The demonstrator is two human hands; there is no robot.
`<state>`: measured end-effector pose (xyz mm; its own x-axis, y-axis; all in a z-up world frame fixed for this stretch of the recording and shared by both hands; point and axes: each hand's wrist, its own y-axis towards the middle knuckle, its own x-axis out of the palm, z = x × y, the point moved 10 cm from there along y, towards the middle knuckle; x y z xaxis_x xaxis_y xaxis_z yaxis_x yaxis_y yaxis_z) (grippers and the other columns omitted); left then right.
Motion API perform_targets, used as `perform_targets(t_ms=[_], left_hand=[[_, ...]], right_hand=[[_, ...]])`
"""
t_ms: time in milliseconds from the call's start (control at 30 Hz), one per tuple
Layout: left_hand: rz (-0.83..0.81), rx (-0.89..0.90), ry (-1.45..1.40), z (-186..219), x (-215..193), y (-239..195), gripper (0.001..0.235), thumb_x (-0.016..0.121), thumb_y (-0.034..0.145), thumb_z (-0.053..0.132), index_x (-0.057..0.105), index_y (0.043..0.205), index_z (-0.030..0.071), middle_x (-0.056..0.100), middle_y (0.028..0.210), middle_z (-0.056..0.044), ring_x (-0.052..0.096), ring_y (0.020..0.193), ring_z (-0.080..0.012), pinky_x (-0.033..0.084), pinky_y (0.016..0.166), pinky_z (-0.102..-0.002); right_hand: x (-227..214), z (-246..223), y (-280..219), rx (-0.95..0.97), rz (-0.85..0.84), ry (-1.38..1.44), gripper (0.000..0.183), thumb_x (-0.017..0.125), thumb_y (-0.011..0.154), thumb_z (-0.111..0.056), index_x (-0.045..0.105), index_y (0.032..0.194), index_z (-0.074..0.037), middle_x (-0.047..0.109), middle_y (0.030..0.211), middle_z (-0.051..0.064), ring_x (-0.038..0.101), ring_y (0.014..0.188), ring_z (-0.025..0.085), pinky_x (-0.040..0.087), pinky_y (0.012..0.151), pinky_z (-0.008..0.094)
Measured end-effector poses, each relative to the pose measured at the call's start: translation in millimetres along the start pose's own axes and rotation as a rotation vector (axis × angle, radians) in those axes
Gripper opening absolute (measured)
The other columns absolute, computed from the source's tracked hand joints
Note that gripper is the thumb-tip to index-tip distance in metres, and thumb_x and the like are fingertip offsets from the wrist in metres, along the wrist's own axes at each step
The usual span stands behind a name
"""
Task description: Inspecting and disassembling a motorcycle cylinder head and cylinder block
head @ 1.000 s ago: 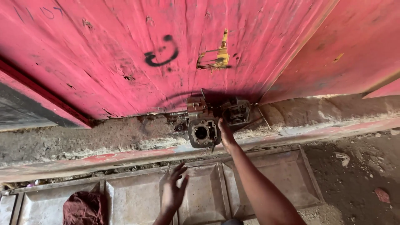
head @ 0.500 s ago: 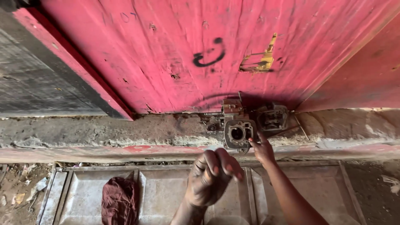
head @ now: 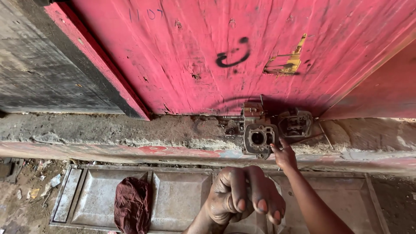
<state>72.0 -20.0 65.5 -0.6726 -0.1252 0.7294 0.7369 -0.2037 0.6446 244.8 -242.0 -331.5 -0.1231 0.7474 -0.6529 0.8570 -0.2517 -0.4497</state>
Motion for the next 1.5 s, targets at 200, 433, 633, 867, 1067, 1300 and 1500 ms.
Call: perform_targets(t_ms=[200, 433, 633, 867, 1067, 1300, 1500], left_hand=[[0.609, -0.15, 0.891, 19.1, -140.4, -16.4, 0.022, 0.065, 0.092, 0.013, 0.068, 0.081, -0.005, 0.074, 0.081, -0.025, 0.073, 0.084, -0.033, 0.058, 0.087, -0.039], [1.033, -0.165, 1.051, 11.9, -307.3, -41.8, 0.053, 0.061, 0.101, 0.031, 0.054, 0.136, -0.007, 0.072, 0.111, -0.023, 0.066, 0.098, -0.0267, 0.053, 0.092, -0.038], [0.956, -0.467, 1.493, -35.8, -449.2, -72.1, 0.082, 0.047, 0.103, 0.06, 0.042, 0.146, -0.01, 0.049, 0.142, -0.037, 0.044, 0.136, -0.0509, 0.034, 0.118, -0.056], [0.877, -0.709, 1.722, -62.1, -439.8, -70.0, 0.074, 0.03, 0.101, 0.07, 0.057, 0.141, 0.013, 0.062, 0.131, -0.021, 0.061, 0.119, -0.047, 0.048, 0.099, -0.056], [1.095, -0.764, 1.7, -54.8, -438.6, -74.2, 0.075, 0.039, 0.091, 0.08, 0.068, 0.129, 0.023, 0.075, 0.109, -0.015, 0.067, 0.111, -0.0425, 0.049, 0.097, -0.053], [1.223, -0.716, 1.464, -40.3, -434.8, -72.5, 0.088, 0.036, 0.09, 0.084, 0.05, 0.147, 0.019, 0.069, 0.128, -0.015, 0.059, 0.125, -0.042, 0.043, 0.106, -0.054], [1.24, -0.722, 1.589, -39.7, -404.9, -63.5, 0.07, 0.048, 0.095, 0.066, 0.057, 0.141, 0.015, 0.067, 0.133, -0.017, 0.061, 0.124, -0.0425, 0.045, 0.108, -0.055]], right_hand=[[25.3, 50.2, 69.0, -0.173, 0.113, 0.098, 0.06, 0.067, 0.092, -0.053, 0.056, 0.145, -0.026, 0.064, 0.135, 0.024, 0.059, 0.125, 0.046, 0.046, 0.108, 0.056], [14.7, 24.5, 28.2, -0.143, 0.122, 0.069, 0.059, 0.061, 0.095, -0.055, 0.051, 0.148, -0.032, 0.064, 0.136, 0.022, 0.061, 0.123, 0.044, 0.049, 0.106, 0.054], [-9.8, -19.2, -7.2, -0.143, 0.069, 0.027, 0.065, 0.059, 0.091, -0.061, 0.047, 0.15, -0.035, 0.064, 0.136, 0.019, 0.062, 0.124, 0.04, 0.048, 0.108, 0.053], [-113.8, -100.0, -13.8, -0.286, 0.377, 0.338, 0.062, 0.042, 0.102, -0.058, 0.044, 0.154, -0.024, 0.054, 0.149, 0.015, 0.05, 0.136, 0.037, 0.039, 0.115, 0.05], [-61.9, -121.9, 0.6, -0.798, 0.78, -0.145, 0.045, 0.045, 0.105, -0.028, 0.043, 0.144, -0.005, 0.051, 0.143, 0.028, 0.052, 0.127, 0.047, 0.041, 0.104, 0.058], [-64.7, -112.7, 8.9, -0.428, 0.434, 0.245, 0.071, 0.03, 0.108, -0.055, 0.034, 0.158, -0.005, 0.035, 0.159, 0.026, 0.034, 0.146, 0.042, 0.022, 0.122, 0.051], [-37.8, -94.1, -1.0, -0.711, 0.82, -0.005, 0.046, 0.052, 0.105, -0.047, 0.07, 0.129, -0.012, 0.07, 0.123, 0.013, 0.066, 0.113, 0.031, 0.048, 0.1, 0.042]])
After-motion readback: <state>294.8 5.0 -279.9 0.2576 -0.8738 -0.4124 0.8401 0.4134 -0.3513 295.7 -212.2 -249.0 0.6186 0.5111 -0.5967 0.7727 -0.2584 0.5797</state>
